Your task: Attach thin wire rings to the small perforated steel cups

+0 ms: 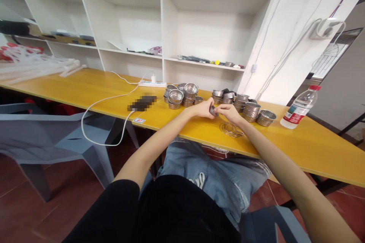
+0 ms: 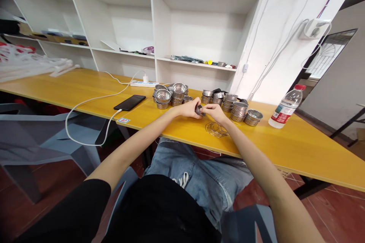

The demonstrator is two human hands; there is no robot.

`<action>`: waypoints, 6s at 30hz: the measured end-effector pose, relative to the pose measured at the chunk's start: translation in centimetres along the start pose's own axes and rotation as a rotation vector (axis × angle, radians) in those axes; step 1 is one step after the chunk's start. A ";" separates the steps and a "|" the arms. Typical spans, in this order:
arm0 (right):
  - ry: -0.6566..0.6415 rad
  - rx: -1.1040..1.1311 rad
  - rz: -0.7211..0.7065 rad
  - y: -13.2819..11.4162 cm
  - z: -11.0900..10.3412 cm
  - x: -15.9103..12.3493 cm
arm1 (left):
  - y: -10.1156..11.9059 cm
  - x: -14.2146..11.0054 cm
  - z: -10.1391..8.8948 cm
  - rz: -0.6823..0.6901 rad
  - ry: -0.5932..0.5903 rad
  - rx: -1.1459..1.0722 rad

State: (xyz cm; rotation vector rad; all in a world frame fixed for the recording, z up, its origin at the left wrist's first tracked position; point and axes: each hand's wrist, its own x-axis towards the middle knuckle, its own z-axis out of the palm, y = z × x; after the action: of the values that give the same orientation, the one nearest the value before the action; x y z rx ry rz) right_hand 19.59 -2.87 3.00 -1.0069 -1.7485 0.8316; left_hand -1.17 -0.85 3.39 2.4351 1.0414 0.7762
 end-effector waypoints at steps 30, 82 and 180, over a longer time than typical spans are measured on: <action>-0.094 -0.095 -0.063 0.0 -1.5 -0.2 | -0.2 0.2 -0.1 0.020 -0.008 -0.038; 0.107 -0.631 -0.391 2.4 -3.0 1.0 | -0.3 0.3 0.7 -0.208 0.154 0.350; -0.276 -0.673 0.360 -2.0 -6.5 -0.9 | 2.7 0.0 3.3 0.208 0.091 0.623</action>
State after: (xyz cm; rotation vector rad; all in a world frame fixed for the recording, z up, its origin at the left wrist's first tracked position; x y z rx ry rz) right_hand 25.36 -3.89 6.59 -1.7560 -2.1845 0.6183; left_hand 2.33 -3.00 2.32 3.0985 1.2172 0.7068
